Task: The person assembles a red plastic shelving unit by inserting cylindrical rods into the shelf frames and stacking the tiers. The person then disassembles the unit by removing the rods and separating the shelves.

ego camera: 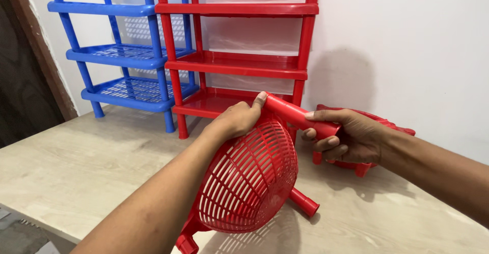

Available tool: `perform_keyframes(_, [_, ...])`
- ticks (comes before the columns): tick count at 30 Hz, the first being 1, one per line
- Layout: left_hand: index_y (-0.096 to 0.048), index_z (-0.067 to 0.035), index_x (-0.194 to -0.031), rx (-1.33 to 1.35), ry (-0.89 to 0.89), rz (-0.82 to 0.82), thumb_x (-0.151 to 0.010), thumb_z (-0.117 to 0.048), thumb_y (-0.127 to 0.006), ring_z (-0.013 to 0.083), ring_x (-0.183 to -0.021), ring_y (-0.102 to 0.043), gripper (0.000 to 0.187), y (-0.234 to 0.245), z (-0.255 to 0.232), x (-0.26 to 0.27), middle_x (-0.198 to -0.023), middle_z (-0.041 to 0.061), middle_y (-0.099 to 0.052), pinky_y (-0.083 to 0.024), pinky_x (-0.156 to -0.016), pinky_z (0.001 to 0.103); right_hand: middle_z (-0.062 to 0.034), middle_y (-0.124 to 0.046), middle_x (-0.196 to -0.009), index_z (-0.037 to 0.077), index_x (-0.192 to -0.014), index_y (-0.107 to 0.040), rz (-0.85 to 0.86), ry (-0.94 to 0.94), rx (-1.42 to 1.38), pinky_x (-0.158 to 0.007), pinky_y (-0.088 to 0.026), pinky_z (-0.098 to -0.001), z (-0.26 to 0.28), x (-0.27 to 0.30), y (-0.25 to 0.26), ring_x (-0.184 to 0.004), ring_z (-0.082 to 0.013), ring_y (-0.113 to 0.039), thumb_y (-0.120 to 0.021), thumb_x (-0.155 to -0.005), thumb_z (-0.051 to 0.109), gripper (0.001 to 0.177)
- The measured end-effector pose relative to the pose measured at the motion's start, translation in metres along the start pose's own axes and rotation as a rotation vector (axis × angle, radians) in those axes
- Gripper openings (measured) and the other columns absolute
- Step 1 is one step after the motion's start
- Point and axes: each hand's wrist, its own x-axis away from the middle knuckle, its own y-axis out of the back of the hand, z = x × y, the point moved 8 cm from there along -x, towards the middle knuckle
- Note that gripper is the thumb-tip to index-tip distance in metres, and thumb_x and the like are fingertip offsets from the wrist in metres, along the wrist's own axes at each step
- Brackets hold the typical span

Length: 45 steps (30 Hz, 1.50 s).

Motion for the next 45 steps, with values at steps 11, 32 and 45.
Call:
perform_keyframes(11, [-0.075,0.008,-0.108,0.018,-0.087,0.008,-0.093,-0.077,-0.008,0.0421,-0.122,-0.065,0.109,-0.006,-0.001,0.000,-0.119,0.032,-0.071,-0.046,-0.107,0.053,-0.0007,-0.060,-0.086,0.009,-0.144,-0.046,0.244,-0.100,-0.149,-0.060,-0.061,-0.0323,-0.015,0.007,-0.010,-0.063,-0.0086,-0.065,-0.051,-0.096,0.052,0.065])
perform_keyframes(32, [-0.070,0.000,-0.125,-0.028,-0.011,-0.040,-0.093,-0.077,-0.007,0.0382,-0.130,-0.060,0.104,0.000,-0.006,0.007,-0.130,0.025,-0.067,-0.044,-0.108,0.055,-0.0049,-0.059,-0.070,0.010,-0.125,-0.053,-0.290,-0.069,0.674,-0.040,-0.042,-0.0271,0.018,0.017,-0.010,-0.048,-0.0111,-0.051,-0.061,-0.097,0.043,0.044])
perform_keyframes(45, [-0.072,0.008,-0.116,0.031,-0.081,-0.044,-0.094,-0.078,-0.010,0.0429,-0.126,-0.062,0.108,-0.005,-0.002,-0.008,-0.124,0.032,-0.067,-0.045,-0.107,0.053,-0.0221,-0.070,-0.093,0.000,-0.124,-0.057,-0.320,-0.155,0.921,-0.071,-0.063,-0.0473,0.032,0.019,-0.022,-0.079,-0.0325,-0.077,-0.029,-0.101,0.068,0.077])
